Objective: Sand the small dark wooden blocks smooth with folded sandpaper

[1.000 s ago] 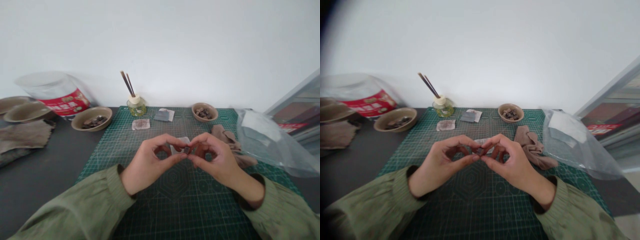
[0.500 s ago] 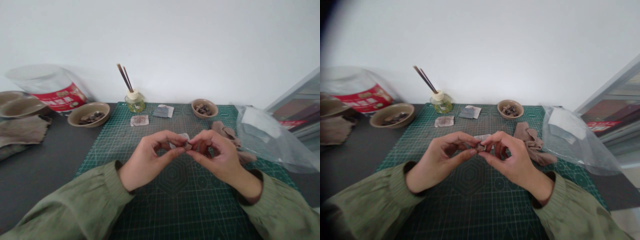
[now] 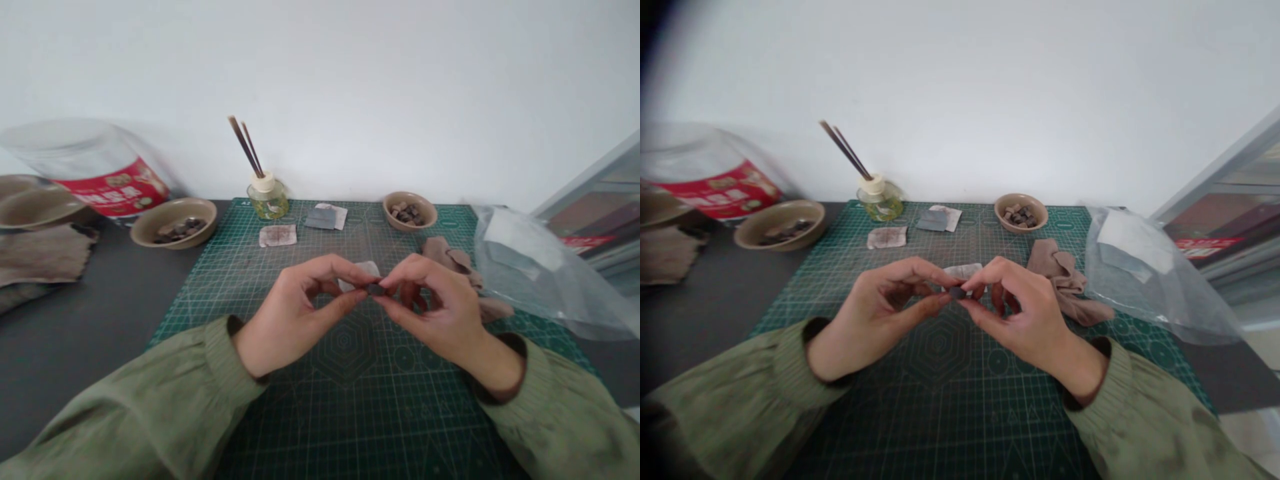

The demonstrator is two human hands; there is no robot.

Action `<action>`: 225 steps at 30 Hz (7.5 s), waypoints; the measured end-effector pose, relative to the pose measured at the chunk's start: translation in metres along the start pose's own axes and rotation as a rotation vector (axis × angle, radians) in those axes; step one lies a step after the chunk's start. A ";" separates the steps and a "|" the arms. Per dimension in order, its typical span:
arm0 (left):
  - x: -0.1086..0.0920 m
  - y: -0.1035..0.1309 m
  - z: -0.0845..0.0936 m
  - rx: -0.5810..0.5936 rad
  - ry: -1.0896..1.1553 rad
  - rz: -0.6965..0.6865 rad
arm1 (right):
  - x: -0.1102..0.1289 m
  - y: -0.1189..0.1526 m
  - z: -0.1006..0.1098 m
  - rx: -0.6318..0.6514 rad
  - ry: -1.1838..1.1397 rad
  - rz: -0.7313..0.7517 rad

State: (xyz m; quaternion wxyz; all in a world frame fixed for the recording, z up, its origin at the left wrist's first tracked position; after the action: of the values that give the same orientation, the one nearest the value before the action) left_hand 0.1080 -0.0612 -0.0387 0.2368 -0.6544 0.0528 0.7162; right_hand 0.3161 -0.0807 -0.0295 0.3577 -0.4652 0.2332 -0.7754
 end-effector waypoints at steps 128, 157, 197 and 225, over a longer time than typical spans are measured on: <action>0.011 -0.002 -0.001 -0.019 -0.074 0.180 | -0.003 -0.001 -0.010 0.077 0.043 -0.053; 0.009 -0.003 -0.002 -0.027 -0.089 0.180 | -0.008 0.002 -0.010 0.086 0.042 -0.140; 0.004 -0.002 -0.001 -0.018 -0.124 0.145 | -0.005 0.003 -0.008 0.087 0.015 -0.127; -0.013 0.005 0.002 -0.077 -0.227 -0.218 | -0.001 -0.001 -0.007 0.149 -0.037 -0.092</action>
State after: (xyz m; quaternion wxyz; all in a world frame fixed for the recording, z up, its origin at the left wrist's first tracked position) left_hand 0.1045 -0.0677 -0.0273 0.2925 -0.5797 -0.0730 0.7570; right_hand 0.3099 -0.0788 -0.0328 0.3595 -0.4617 0.1467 -0.7975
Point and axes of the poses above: each hand's wrist, its own y-axis away from the middle knuckle, its own z-axis out of the back of the hand, x = y × z, the point moved 5 cm from there along -y, towards the middle knuckle, and after that the axes turned 5 degrees about z, right-handed, at the moved point
